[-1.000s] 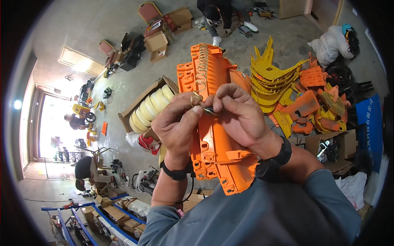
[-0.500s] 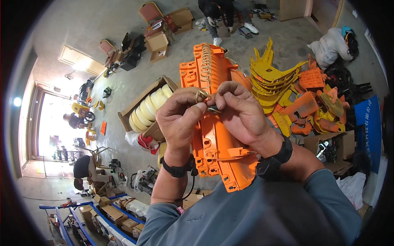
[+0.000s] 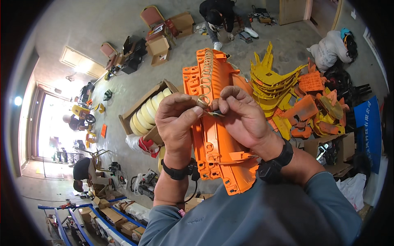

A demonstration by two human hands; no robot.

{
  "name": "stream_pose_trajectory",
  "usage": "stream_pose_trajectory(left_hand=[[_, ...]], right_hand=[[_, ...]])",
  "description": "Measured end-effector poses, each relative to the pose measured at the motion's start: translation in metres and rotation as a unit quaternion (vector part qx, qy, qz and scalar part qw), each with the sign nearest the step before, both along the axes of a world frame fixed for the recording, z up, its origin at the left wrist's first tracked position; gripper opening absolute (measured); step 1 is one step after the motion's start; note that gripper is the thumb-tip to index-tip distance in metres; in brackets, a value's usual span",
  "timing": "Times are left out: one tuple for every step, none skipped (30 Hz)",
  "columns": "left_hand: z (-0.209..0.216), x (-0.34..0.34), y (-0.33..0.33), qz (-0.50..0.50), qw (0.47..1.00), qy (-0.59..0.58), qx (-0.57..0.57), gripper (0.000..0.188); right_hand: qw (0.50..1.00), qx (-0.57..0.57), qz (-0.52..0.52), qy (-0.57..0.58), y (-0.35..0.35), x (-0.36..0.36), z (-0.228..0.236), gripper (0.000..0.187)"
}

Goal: Assembling and fastening orange plastic motorcycle components with a metal coil fastener.

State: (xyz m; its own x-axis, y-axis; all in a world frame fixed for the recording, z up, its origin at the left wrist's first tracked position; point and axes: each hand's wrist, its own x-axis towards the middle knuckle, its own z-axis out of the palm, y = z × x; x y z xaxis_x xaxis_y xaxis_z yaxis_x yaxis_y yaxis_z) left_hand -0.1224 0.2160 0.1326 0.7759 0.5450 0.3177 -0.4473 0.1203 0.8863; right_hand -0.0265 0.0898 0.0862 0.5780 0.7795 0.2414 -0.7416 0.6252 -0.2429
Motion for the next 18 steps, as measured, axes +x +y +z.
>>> stream_pose_trajectory(left_hand=[[-0.0001,-0.0004,0.0,0.0,1.0,0.001,0.0,0.03],[-0.0002,-0.0008,0.0,-0.005,1.0,-0.005,0.004,0.028],[-0.0005,-0.0019,-0.0002,-0.01,1.0,-0.009,0.008,0.025],[-0.0004,-0.0015,0.0002,-0.013,1.0,-0.006,0.01,0.025],[-0.0005,-0.0014,0.0005,-0.027,0.999,-0.024,0.017,0.024],[-0.0004,-0.0015,0.0008,-0.038,0.998,-0.035,0.021,0.024],[-0.0001,-0.0013,0.0013,-0.052,0.998,-0.036,0.029,0.024],[-0.0004,-0.0016,0.0007,-0.068,0.996,-0.052,0.022,0.023],[-0.0003,-0.0022,0.0005,-0.083,0.994,-0.063,0.016,0.023],[-0.0005,-0.0011,0.0007,-0.098,0.992,-0.071,0.041,0.025],[-0.0003,-0.0019,0.0009,-0.099,0.991,-0.077,0.036,0.025],[-0.0001,-0.0018,0.001,-0.12,0.988,-0.086,0.049,0.026],[0.0001,-0.0023,0.0014,-0.138,0.984,-0.096,0.059,0.026],[0.0,-0.0018,0.0014,-0.149,0.981,-0.099,0.07,0.028],[0.0,-0.0019,0.0018,-0.15,0.981,-0.097,0.071,0.028],[-0.0003,-0.0011,0.0021,-0.157,0.98,-0.1,0.074,0.027],[-0.0011,-0.0009,0.0022,-0.163,0.978,-0.103,0.076,0.025],[-0.0017,0.0005,0.0032,-0.161,0.979,-0.102,0.076,0.025]], right_hand=[[1.0,0.001,0.0,0.003,-0.0002,-0.0001,-0.0002,0.015],[1.0,0.006,0.003,0.0,-0.0004,0.0002,-0.0003,0.015],[1.0,0.006,0.004,0.001,-0.0007,0.0,-0.0007,0.015],[1.0,0.013,0.002,0.004,-0.0012,0.0004,-0.0008,0.015],[1.0,0.015,0.005,0.001,-0.0015,0.0005,-0.0011,0.015],[1.0,0.012,0.001,-0.001,-0.0019,0.0007,-0.0013,0.015],[1.0,0.022,-0.003,0.002,-0.0022,0.0008,-0.0014,0.015],[1.0,0.018,-0.002,0.002,-0.0028,0.0003,-0.0018,0.015],[1.0,0.012,-0.001,0.002,-0.0032,-0.0002,-0.0021,0.015],[1.0,0.015,-0.007,0.006,-0.0034,-0.0004,-0.0028,0.015],[1.0,0.01,-0.004,0.008,-0.0032,-0.0016,-0.0035,0.015],[1.0,0.004,0.001,0.01,-0.0033,-0.0018,-0.0045,0.015],[1.0,0.005,-0.001,0.011,-0.0031,-0.0019,-0.0055,0.015],[1.0,0.012,-0.001,0.008,-0.0032,-0.0021,-0.0065,0.015],[1.0,0.004,-0.003,0.012,-0.0035,-0.0022,-0.0075,0.015],[1.0,0.018,-0.002,0.008,-0.0039,-0.0015,-0.0083,0.015],[1.0,0.015,-0.001,0.008,-0.0042,-0.0011,-0.009,0.015],[1.0,0.015,0.002,0.004,-0.0051,-0.0002,-0.0095,0.014]])
